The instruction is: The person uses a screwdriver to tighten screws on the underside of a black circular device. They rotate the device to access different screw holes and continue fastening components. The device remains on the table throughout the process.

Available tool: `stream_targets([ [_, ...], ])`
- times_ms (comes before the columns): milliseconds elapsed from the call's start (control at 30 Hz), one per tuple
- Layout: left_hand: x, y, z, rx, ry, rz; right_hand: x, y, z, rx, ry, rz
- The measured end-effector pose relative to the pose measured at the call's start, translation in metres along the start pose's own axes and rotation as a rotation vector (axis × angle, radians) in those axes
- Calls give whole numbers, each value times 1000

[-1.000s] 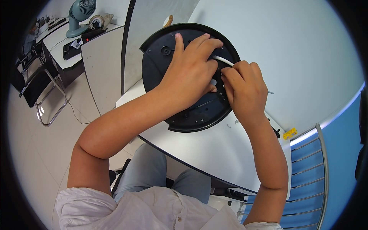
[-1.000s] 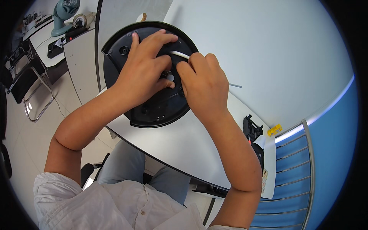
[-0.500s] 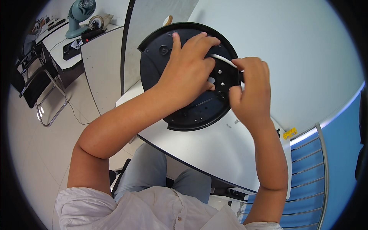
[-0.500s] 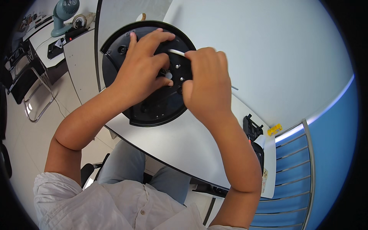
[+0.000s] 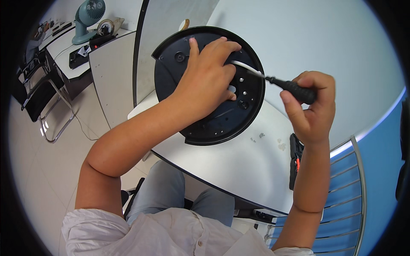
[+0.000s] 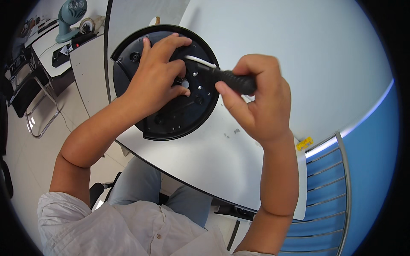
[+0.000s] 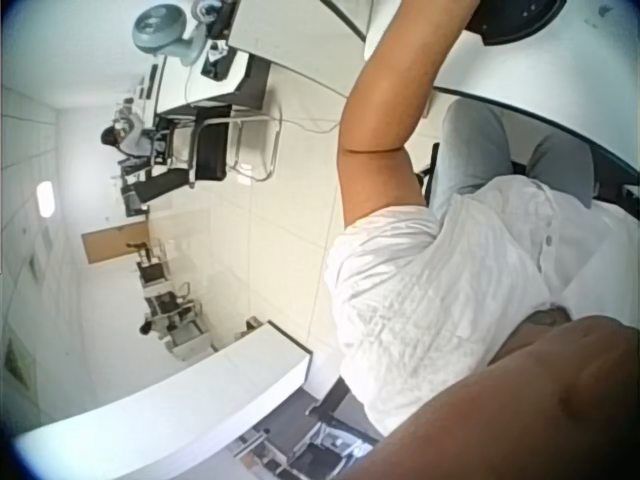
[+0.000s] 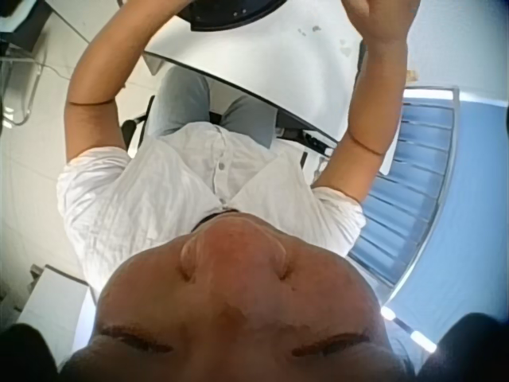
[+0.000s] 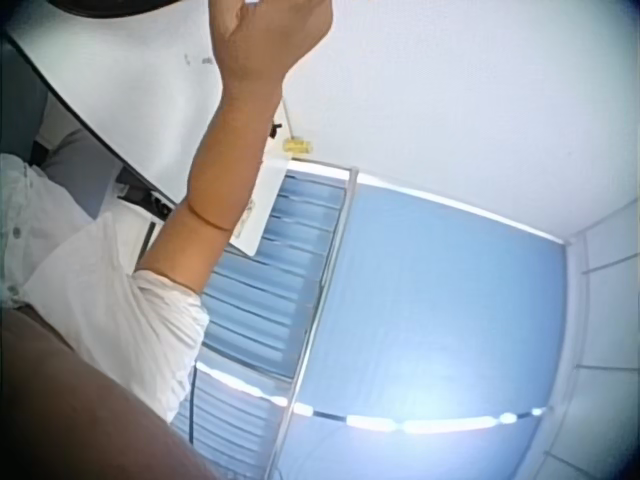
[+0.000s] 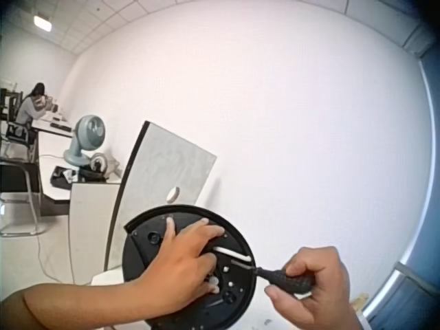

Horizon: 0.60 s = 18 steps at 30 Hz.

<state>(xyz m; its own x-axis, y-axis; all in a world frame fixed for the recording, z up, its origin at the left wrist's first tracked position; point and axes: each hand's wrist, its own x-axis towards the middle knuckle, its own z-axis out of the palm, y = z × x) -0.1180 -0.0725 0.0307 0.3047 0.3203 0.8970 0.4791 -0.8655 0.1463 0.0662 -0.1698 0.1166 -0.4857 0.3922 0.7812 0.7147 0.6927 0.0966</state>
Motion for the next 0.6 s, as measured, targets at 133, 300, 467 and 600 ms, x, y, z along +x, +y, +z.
stream_targets([
  [133, -1, 0, 1, 0, 6, 6, 8, -11, 2, -124, -115, -150],
  [300, -1, 1, 1, 0, 0, 2, 6, -13, 9, -132, -111, -143],
  [467, -1, 2, 0, -4, 1, 5, 6, -12, 11, -137, -107, -152],
  [600, -1, 1, 0, -1, -1, 5, 6, -12, 14, -161, -117, -167],
])
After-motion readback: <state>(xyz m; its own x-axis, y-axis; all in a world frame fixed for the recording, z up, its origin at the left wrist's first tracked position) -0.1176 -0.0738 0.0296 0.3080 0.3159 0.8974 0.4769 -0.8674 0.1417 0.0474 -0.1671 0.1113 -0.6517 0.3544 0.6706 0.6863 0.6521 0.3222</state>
